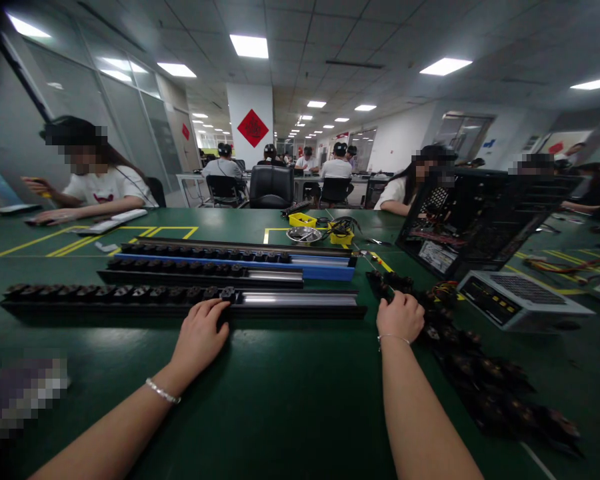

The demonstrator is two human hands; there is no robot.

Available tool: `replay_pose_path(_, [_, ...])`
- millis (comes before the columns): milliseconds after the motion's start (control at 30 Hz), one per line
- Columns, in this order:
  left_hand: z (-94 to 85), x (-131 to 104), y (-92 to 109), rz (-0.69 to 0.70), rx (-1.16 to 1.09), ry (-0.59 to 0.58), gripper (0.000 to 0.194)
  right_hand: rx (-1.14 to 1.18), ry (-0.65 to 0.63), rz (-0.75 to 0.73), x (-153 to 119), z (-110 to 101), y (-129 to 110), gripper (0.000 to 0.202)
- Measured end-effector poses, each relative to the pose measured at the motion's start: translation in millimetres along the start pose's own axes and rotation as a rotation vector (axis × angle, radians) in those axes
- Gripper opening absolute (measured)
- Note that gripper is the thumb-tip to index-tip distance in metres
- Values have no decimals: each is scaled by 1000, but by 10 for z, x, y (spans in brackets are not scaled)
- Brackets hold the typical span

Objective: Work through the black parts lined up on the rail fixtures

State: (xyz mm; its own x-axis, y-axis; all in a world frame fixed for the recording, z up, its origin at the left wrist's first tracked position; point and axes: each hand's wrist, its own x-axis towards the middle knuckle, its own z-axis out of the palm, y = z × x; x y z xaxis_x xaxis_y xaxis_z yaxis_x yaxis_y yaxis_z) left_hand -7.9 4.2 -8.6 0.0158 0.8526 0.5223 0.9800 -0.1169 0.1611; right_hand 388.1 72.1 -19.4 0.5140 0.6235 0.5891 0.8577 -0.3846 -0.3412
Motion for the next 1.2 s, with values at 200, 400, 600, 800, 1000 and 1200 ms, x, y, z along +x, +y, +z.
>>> replay_pose_path(200, [23, -44, 58, -13, 14, -22, 45, 207, 106, -281, -36, -145, -196, 37])
replay_pose_path(400, [14, -44, 83, -68, -2, -59, 46, 288, -128, -625, -480, -227, -819, 43])
replay_pose_path(600, [-6, -28, 108, -87, -9, -69, 46, 207, -311, -741, -908, -216, -1140, 42])
replay_pose_path(800, [-5, -15, 127, -96, -17, -63, 46, 175, -344, -727, -898, -217, -1125, 37])
replay_pose_path(1000, [-1, -13, 126, -81, -18, -48, 45, 127, -385, -791, -867, -270, -1101, 47])
replay_pose_path(1200, [-12, -13, 131, -83, -22, -56, 45, 89, -408, -811, -879, -297, -1088, 53])
